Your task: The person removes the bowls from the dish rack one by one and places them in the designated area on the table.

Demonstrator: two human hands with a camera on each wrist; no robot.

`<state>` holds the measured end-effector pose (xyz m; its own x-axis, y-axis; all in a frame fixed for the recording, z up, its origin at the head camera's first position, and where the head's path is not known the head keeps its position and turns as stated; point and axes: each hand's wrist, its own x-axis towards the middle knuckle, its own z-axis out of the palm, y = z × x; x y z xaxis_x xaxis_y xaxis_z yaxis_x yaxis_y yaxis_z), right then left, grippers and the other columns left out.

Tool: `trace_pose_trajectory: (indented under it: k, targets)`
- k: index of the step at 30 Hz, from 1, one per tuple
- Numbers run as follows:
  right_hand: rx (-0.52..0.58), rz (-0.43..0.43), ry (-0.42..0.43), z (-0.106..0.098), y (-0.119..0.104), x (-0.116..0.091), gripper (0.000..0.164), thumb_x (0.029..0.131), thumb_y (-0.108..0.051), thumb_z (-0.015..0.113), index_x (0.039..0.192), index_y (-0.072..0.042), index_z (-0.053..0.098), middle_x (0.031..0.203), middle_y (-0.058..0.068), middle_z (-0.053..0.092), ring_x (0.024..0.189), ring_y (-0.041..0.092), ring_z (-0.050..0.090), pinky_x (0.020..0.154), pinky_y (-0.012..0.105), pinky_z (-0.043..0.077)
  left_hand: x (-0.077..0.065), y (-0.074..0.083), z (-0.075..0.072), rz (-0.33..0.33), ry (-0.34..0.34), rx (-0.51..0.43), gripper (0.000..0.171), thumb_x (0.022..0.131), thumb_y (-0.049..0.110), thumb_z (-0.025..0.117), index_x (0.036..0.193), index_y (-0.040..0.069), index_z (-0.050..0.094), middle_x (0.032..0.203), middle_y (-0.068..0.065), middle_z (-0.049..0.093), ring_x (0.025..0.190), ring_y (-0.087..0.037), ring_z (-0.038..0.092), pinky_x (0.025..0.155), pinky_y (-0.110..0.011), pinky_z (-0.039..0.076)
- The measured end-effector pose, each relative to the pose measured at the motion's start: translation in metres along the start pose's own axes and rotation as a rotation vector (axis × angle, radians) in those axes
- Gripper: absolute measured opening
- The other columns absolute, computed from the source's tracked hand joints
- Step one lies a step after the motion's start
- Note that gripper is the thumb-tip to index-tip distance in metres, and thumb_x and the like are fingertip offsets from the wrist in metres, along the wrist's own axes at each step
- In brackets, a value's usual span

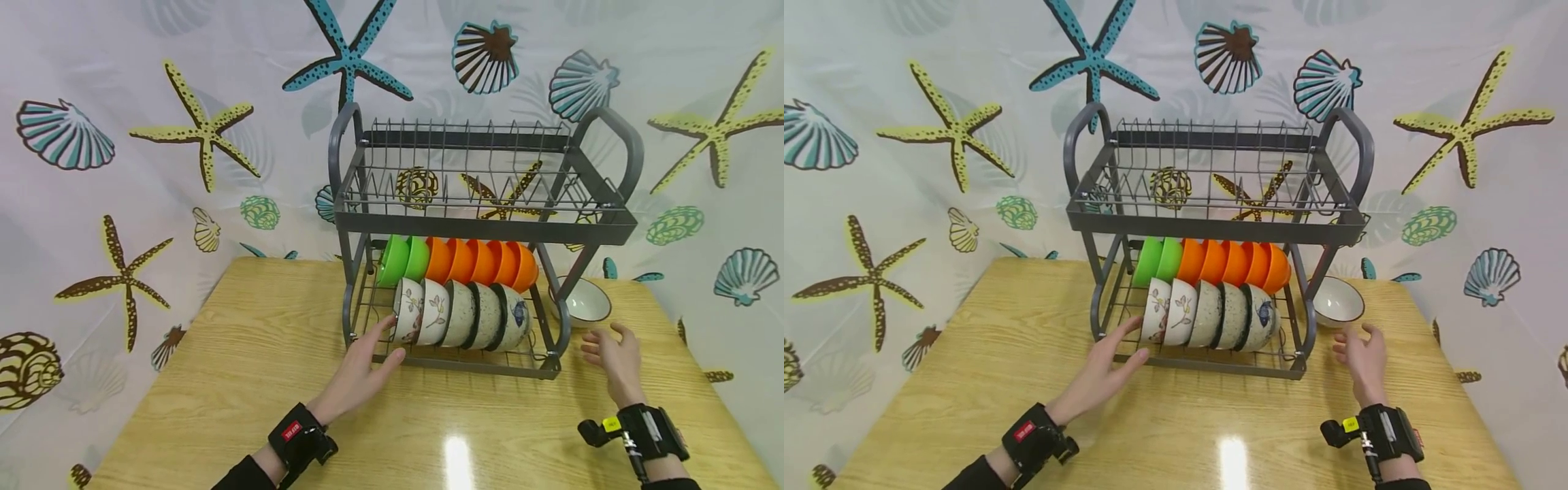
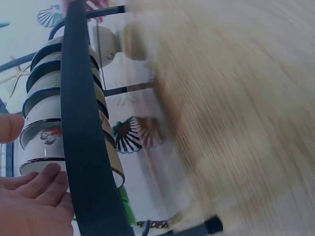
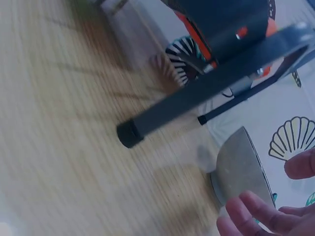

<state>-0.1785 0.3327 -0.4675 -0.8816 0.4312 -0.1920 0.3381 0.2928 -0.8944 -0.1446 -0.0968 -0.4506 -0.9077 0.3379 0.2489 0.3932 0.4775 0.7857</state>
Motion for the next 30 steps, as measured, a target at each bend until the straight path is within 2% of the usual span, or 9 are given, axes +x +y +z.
trace_pose_trajectory:
  k: [4, 9, 13, 16, 19, 22, 24, 28, 30]
  targets:
    - [-0.008, -0.015, -0.015, 0.005, 0.003, -0.019, 0.064, 0.107, -0.028, 0.031, 0.16, 0.001, 0.009, 0.146, 0.029, 0.046, 0.077, -0.017, 0.051, 0.071, 0.007, 0.051, 0.01, -0.002, 0.004, -0.016, 0.058, -0.113, 0.055, 0.102, 0.024, 0.059, 0.15, 0.003, 0.042, 0.148, -0.017, 0.054, 0.138, -0.035, 0.052, 0.114, -0.06, 0.042]
    - [-0.038, -0.061, -0.044, 0.009, 0.006, -0.039, 0.06, 0.108, -0.027, 0.033, 0.16, -0.002, 0.015, 0.153, 0.027, 0.041, 0.091, -0.016, 0.043, 0.082, 0.006, 0.044, 0.018, 0.001, 0.006, -0.077, 0.086, -0.277, 0.047, 0.102, 0.022, 0.06, 0.144, 0.004, 0.05, 0.142, -0.016, 0.059, 0.133, -0.033, 0.056, 0.116, -0.053, 0.043]
    - [-0.066, -0.089, -0.051, 0.011, 0.008, -0.051, 0.059, 0.108, -0.025, 0.035, 0.16, -0.002, 0.017, 0.154, 0.028, 0.04, 0.118, 0.014, 0.053, 0.086, 0.012, 0.04, 0.024, 0.006, 0.007, -0.124, 0.085, -0.358, 0.043, 0.102, 0.021, 0.06, 0.14, 0.001, 0.054, 0.136, -0.019, 0.062, 0.126, -0.033, 0.062, 0.112, -0.045, 0.049]
    - [-0.07, -0.106, -0.067, 0.013, 0.009, -0.058, 0.06, 0.108, -0.024, 0.035, 0.16, -0.001, 0.016, 0.155, 0.03, 0.037, 0.137, 0.038, 0.042, 0.092, 0.019, 0.038, 0.028, 0.009, 0.009, -0.147, 0.107, -0.377, 0.041, 0.101, 0.02, 0.061, 0.136, -0.002, 0.056, 0.13, -0.022, 0.064, 0.121, -0.034, 0.064, 0.107, -0.042, 0.054]
    - [-0.057, -0.115, -0.086, 0.015, 0.009, -0.062, 0.06, 0.108, -0.022, 0.036, 0.159, 0.0, 0.016, 0.157, 0.031, 0.034, 0.142, 0.041, 0.039, 0.094, 0.017, 0.036, 0.032, 0.01, 0.01, -0.177, 0.135, -0.38, 0.041, 0.099, 0.019, 0.065, 0.132, -0.003, 0.059, 0.126, -0.022, 0.066, 0.118, -0.033, 0.066, 0.104, -0.038, 0.056]
    - [-0.042, -0.127, -0.094, 0.017, 0.007, -0.066, 0.059, 0.108, -0.021, 0.038, 0.159, 0.0, 0.018, 0.157, 0.03, 0.035, 0.139, 0.035, 0.04, 0.087, 0.006, 0.035, 0.034, 0.009, 0.012, -0.191, 0.163, -0.366, 0.037, 0.097, 0.019, 0.068, 0.126, -0.003, 0.064, 0.119, -0.02, 0.068, 0.111, -0.032, 0.068, 0.098, -0.035, 0.059]
    - [-0.035, -0.14, -0.093, 0.018, 0.006, -0.068, 0.058, 0.108, -0.02, 0.04, 0.159, 0.0, 0.02, 0.157, 0.028, 0.036, 0.131, 0.023, 0.046, 0.083, 0.0, 0.035, 0.036, 0.008, 0.012, -0.19, 0.177, -0.351, 0.034, 0.096, 0.019, 0.07, 0.122, -0.002, 0.067, 0.114, -0.019, 0.07, 0.104, -0.029, 0.069, 0.093, -0.032, 0.06]
    - [-0.029, -0.161, -0.087, 0.02, 0.002, -0.072, 0.057, 0.108, -0.021, 0.041, 0.158, -0.001, 0.022, 0.157, 0.025, 0.037, 0.115, -0.004, 0.043, 0.083, -0.001, 0.035, 0.037, 0.008, 0.012, -0.178, 0.185, -0.318, 0.029, 0.094, 0.018, 0.072, 0.115, -0.001, 0.07, 0.106, -0.016, 0.071, 0.094, -0.021, 0.068, 0.087, -0.026, 0.061]
    - [-0.034, -0.169, -0.075, 0.02, -0.001, -0.074, 0.056, 0.108, -0.021, 0.041, 0.158, -0.002, 0.023, 0.157, 0.022, 0.037, 0.114, -0.008, 0.039, 0.084, -0.001, 0.035, 0.038, 0.009, 0.011, -0.171, 0.18, -0.307, 0.027, 0.093, 0.017, 0.072, 0.114, -0.001, 0.071, 0.103, -0.015, 0.071, 0.09, -0.017, 0.067, 0.085, -0.022, 0.06]
